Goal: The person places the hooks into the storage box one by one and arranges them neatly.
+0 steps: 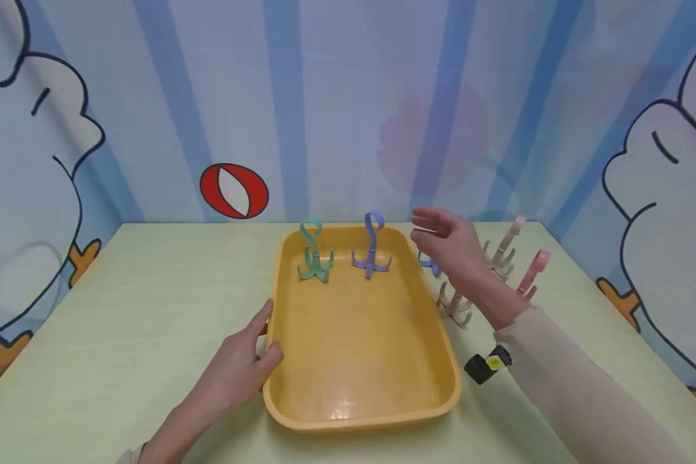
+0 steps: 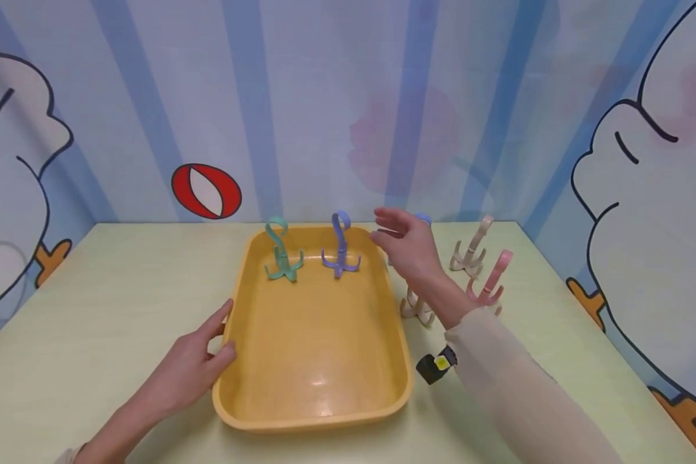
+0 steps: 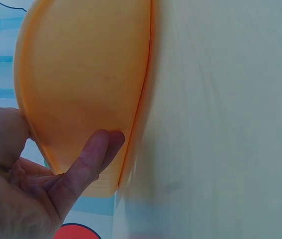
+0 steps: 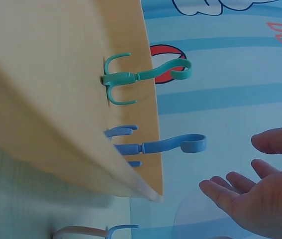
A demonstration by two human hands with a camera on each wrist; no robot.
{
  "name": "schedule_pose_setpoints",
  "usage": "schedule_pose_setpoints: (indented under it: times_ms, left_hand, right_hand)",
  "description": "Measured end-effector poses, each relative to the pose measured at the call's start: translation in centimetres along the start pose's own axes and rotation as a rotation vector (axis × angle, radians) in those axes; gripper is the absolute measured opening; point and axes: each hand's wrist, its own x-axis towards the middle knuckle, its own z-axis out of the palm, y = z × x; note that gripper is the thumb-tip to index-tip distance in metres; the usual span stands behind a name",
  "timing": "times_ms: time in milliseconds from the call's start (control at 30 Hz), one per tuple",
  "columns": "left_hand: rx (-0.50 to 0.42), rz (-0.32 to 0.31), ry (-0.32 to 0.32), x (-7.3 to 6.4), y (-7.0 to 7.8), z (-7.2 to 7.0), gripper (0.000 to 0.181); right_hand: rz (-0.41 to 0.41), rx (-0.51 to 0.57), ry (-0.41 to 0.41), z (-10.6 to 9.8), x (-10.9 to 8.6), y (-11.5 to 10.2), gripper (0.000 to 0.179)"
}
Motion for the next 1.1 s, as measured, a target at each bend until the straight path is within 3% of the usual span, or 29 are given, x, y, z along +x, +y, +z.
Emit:
schedule_pose_setpoints:
  times_ms: [433,800,1100]
  left_hand:
    - [0.017,0.005,0.000,0.0,0.2,-0.2,0.076]
    - [0.003,0.004,-0.005,0.0,0.2,-0.1,0.076]
    - [0.000,-0.005,-0.007,-0.1,0.3,-0.1,0.077]
  right_hand:
    - [-0.026,-0.010,-0.011,-1.9,-1.8,-0.2,0.053]
    - [-0.039,-0.100,0.010,-3.4,-3.2,-0.1,0.052]
    - [-0.037,-0.058,0.045,-5.0,-3.5,0.4,0.054]
